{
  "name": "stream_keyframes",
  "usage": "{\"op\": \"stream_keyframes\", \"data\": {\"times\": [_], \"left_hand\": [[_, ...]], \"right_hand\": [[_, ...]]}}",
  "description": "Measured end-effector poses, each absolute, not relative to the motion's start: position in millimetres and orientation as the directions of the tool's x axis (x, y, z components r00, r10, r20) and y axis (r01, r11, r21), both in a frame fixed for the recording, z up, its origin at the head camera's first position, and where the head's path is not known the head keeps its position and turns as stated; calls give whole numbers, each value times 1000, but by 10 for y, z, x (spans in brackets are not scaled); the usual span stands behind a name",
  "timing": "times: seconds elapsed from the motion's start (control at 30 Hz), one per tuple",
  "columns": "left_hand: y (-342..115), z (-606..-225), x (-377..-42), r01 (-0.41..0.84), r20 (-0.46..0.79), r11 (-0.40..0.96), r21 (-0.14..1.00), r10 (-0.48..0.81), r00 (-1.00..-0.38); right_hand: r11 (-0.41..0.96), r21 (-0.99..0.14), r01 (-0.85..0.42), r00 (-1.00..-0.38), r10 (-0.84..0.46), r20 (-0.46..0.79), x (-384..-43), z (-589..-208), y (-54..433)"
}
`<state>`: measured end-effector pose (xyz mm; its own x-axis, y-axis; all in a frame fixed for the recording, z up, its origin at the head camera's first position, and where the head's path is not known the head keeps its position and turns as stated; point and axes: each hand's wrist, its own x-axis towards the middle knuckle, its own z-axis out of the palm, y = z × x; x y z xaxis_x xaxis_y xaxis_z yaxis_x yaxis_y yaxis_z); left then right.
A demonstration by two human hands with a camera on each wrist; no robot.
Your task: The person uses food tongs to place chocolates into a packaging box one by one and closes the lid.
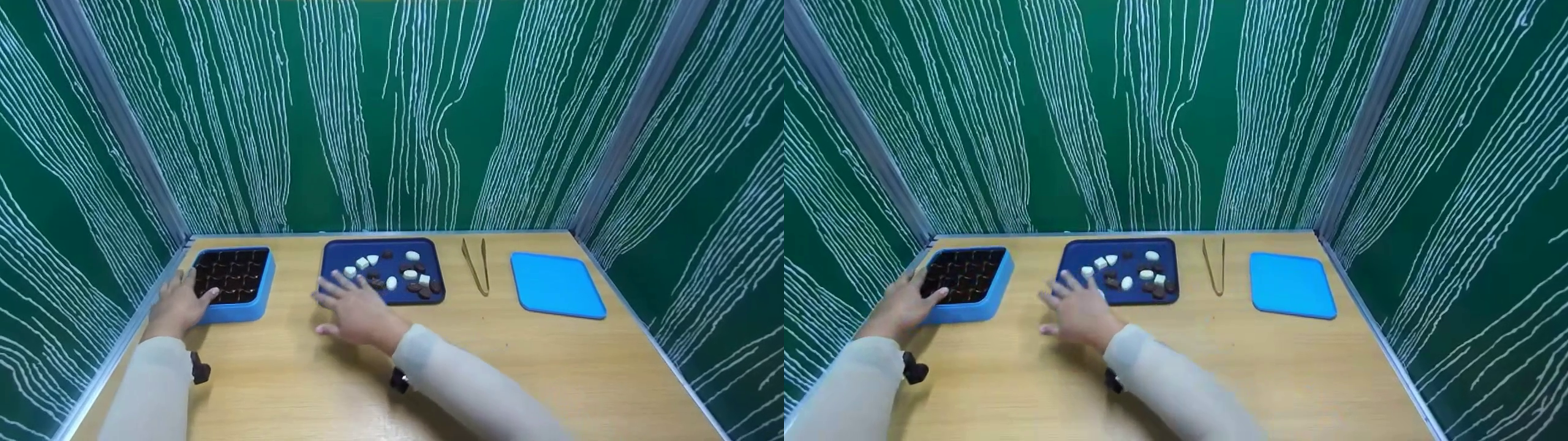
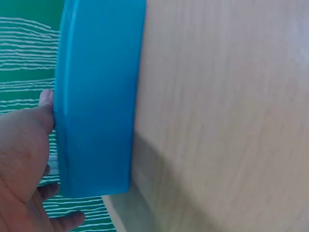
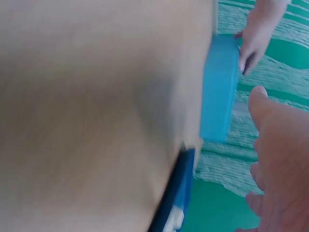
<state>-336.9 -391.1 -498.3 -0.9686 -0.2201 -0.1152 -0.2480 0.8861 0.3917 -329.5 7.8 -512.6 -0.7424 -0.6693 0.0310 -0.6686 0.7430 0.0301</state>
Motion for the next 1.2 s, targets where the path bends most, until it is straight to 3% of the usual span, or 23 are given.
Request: {"op": "stream_keyframes", "data": {"times": [0.4,0.87,1.2], "left_hand": [[-3920,-4975,-3352,-256,-195,842,475,-184,-964],[-3778,-4820,-3062,-56,-253,930,363,40,-967],[-3420,-4537,-2860,3,-308,961,277,92,-947]], "right_hand": [[724,28,-689,-724,-687,-68,-3220,-5215,-236],[711,-145,-688,-712,-700,-54,-3124,-5252,-174],[654,-278,-704,-666,-743,-61,-2977,-5181,-144]]}}
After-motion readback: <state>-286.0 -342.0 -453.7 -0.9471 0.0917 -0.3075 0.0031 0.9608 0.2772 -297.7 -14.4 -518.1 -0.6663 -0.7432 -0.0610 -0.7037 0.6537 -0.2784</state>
